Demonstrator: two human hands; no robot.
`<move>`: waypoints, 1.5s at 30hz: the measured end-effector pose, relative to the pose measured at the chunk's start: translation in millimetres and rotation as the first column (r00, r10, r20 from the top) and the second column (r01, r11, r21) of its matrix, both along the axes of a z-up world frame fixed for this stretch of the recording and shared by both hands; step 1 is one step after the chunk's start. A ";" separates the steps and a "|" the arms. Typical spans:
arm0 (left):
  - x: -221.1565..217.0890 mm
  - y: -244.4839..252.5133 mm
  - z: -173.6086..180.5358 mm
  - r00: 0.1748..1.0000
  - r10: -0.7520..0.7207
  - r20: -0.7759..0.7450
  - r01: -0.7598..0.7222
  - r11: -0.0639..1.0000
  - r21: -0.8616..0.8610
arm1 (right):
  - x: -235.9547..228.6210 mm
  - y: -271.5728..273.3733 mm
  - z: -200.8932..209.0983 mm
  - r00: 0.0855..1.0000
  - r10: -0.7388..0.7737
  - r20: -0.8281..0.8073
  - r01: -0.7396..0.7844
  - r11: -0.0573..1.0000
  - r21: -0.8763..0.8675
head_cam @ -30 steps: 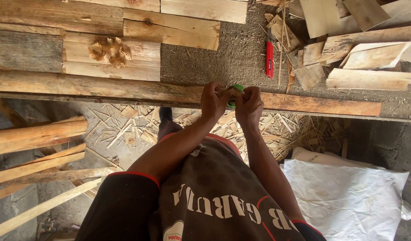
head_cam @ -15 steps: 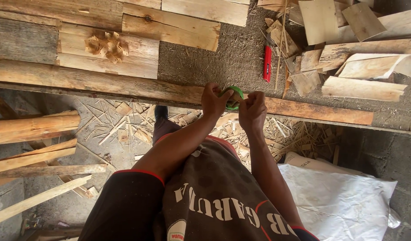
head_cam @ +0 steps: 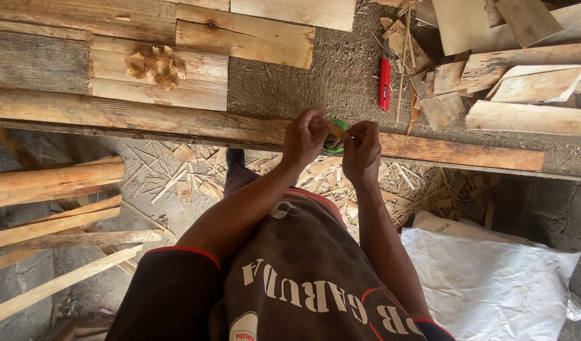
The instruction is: Applying thin wooden panels or slats to a larger surface and trimming the edges with a utility knife.
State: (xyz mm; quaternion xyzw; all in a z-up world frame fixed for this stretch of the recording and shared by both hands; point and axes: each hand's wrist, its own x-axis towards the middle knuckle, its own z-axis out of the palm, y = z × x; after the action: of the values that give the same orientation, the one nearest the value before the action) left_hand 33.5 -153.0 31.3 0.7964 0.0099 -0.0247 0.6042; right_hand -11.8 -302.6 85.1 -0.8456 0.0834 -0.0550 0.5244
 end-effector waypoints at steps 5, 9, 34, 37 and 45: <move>7.6 2.6 -7.5 0.961 -0.171 -0.218 0.106 0.954 -0.280 | 5.2 1.7 -2.4 0.999 -0.023 -0.033 0.020 0.997 -0.072; 9.1 1.7 -5.8 0.963 -0.185 -0.198 0.123 0.949 -0.289 | 5.9 0.0 -12.7 0.999 -0.011 -0.041 0.006 0.991 -0.131; -4.7 -7.9 -6.8 0.977 -0.121 0.178 0.091 0.982 0.164 | -33.3 37.8 -6.4 0.990 0.068 -0.122 -0.139 0.548 -0.825; -5.0 -7.4 -12.8 0.993 -0.059 0.104 0.046 0.992 0.118 | -32.2 36.3 -10.6 0.983 0.059 -0.173 -0.178 0.530 -0.829; -3.0 4.3 -18.4 0.999 -0.024 0.022 0.025 0.999 -0.037 | -29.4 28.6 -21.2 0.990 0.066 -0.124 -0.139 0.570 -0.810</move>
State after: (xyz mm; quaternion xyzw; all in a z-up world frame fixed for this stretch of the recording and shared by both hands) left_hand 30.5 -148.7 12.9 0.7852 -0.0066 -0.0238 0.6188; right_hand -41.1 -274.0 63.9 -0.9967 0.0205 -0.0230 0.0750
